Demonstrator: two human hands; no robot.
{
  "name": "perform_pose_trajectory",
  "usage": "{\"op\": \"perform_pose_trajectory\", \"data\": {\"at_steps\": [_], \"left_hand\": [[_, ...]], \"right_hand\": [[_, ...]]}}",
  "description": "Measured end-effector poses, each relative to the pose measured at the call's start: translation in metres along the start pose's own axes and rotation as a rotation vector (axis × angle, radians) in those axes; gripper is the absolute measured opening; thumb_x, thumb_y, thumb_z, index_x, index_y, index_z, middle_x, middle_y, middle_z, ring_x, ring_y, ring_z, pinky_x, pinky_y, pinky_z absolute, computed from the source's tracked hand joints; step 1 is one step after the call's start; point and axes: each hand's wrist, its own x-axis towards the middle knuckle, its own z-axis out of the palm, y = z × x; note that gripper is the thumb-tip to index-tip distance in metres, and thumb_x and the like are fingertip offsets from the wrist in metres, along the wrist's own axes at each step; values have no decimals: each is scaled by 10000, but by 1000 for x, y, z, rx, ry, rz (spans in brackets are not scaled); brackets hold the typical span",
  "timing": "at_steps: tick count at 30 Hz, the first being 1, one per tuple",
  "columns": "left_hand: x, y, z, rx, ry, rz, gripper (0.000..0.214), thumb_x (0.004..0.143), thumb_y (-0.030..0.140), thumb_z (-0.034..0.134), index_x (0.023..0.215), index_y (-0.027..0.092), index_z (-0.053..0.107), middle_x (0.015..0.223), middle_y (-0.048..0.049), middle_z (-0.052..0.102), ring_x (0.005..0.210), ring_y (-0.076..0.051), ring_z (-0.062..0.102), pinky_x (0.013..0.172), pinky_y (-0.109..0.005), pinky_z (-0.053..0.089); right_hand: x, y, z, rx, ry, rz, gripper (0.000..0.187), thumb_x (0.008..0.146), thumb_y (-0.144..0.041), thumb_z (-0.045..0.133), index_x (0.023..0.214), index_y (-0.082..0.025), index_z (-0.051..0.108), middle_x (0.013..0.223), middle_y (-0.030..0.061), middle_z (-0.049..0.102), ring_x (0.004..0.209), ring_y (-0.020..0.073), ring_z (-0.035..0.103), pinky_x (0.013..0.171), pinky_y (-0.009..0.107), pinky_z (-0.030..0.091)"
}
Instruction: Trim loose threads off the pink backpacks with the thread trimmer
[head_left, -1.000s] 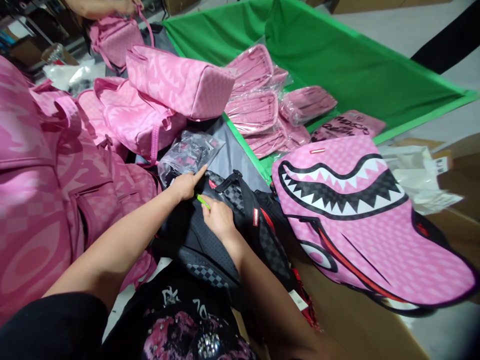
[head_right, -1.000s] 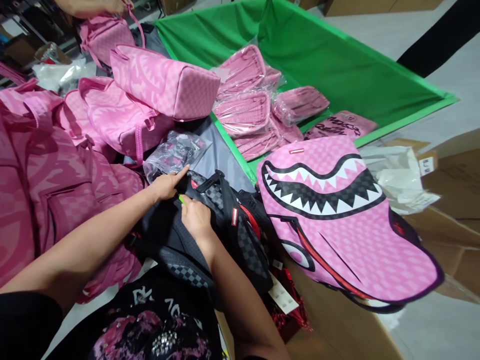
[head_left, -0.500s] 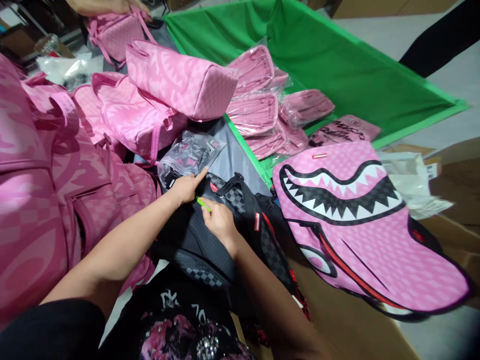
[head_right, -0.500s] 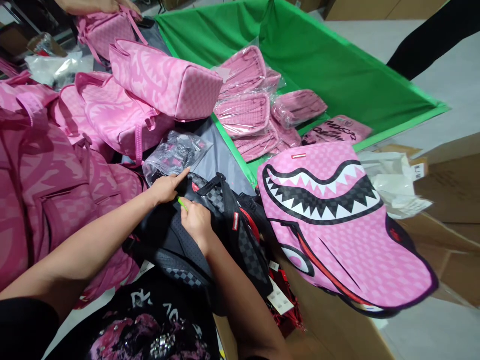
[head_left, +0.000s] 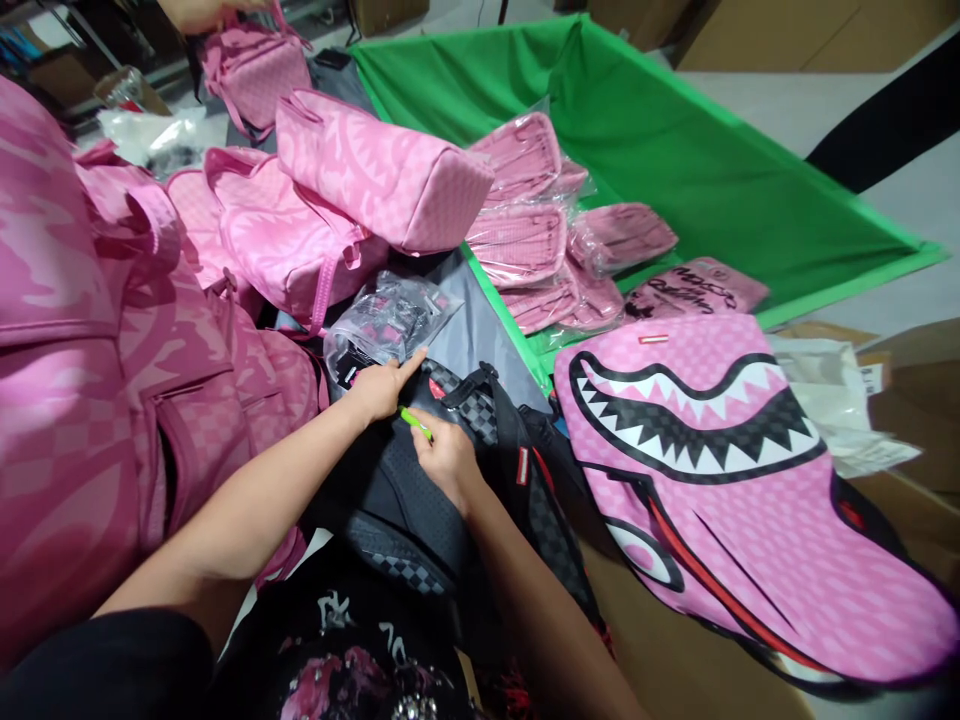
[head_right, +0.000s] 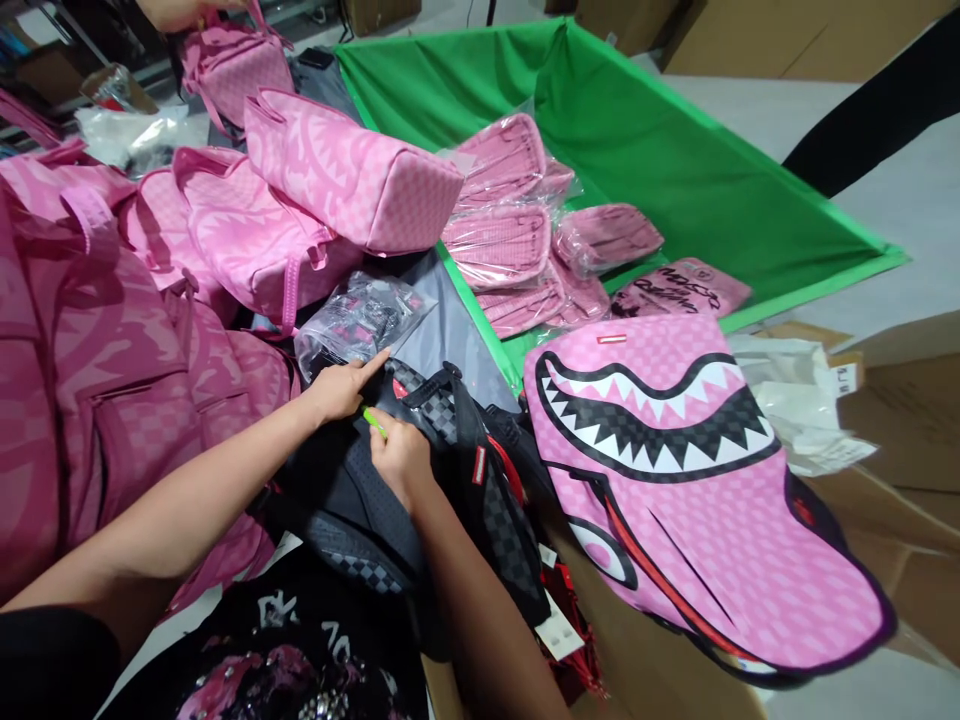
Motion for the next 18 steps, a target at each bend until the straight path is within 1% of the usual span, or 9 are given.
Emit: {"op": "perform_pose_trajectory", "data": {"at_steps": [3, 7, 10, 13, 15, 17, 18], "left_hand": [[1, 1, 2, -15, 9, -4, 980, 803, 115, 548, 1599, 299, 5, 1227, -123, 606, 920, -241, 702, 754, -304, 526], [1, 3, 3, -40, 27, -20, 953, 821, 119, 545, 1599, 299, 24, 1204, -123, 617, 930, -241, 704, 760, -299, 530], [-2, 10, 4, -78, 47, -23, 912, 841, 89, 515, 1604, 270, 49, 1222, -166, 607, 916, -262, 709, 742, -326, 537], [-5, 20, 8, -175, 103, -37, 816, 880, 78, 472, 1604, 241, 133, 1196, -200, 618, 904, -296, 710, 744, -373, 543], [-6, 24, 10, -222, 143, -68, 791, 883, 52, 458, 1596, 265, 190, 1188, -197, 635, 904, -301, 709, 755, -387, 543], [-7, 20, 11, -392, 208, -118, 802, 842, 41, 546, 1561, 307, 310, 1178, -163, 666, 914, -303, 706, 788, -397, 539], [-7, 14, 10, -521, 245, -140, 795, 812, 60, 621, 1526, 322, 388, 1154, -129, 692, 919, -298, 704, 808, -390, 535]], "right_hand": [[0, 2, -2, -61, -1, 32, 393, 940, -239, 510, 1297, -242, 674, 1151, 56, 747, 1024, 228, 714, 924, 301, 533], [3, 6, -1, 31, 15, -63, 408, 938, -219, 491, 1308, -223, 663, 1192, 54, 732, 1035, 215, 711, 937, 299, 535], [6, 12, 4, 35, 38, -71, 404, 915, -199, 488, 1262, -216, 694, 1195, 63, 728, 1051, 230, 709, 963, 334, 532], [8, 19, 7, 83, 56, -90, 412, 904, -201, 475, 1245, -204, 706, 1234, 68, 709, 1118, 234, 685, 996, 347, 519], [6, 26, 4, 57, 30, -62, 414, 886, -218, 485, 1228, -220, 719, 1203, 75, 723, 1078, 263, 699, 958, 390, 539], [0, 34, -4, 59, 28, -17, 400, 866, -254, 505, 1189, -252, 740, 1149, 75, 744, 1019, 288, 711, 903, 427, 552], [-5, 39, -10, 118, 40, -4, 384, 861, -286, 519, 1166, -258, 751, 1112, 74, 754, 991, 286, 710, 875, 421, 555]]}}
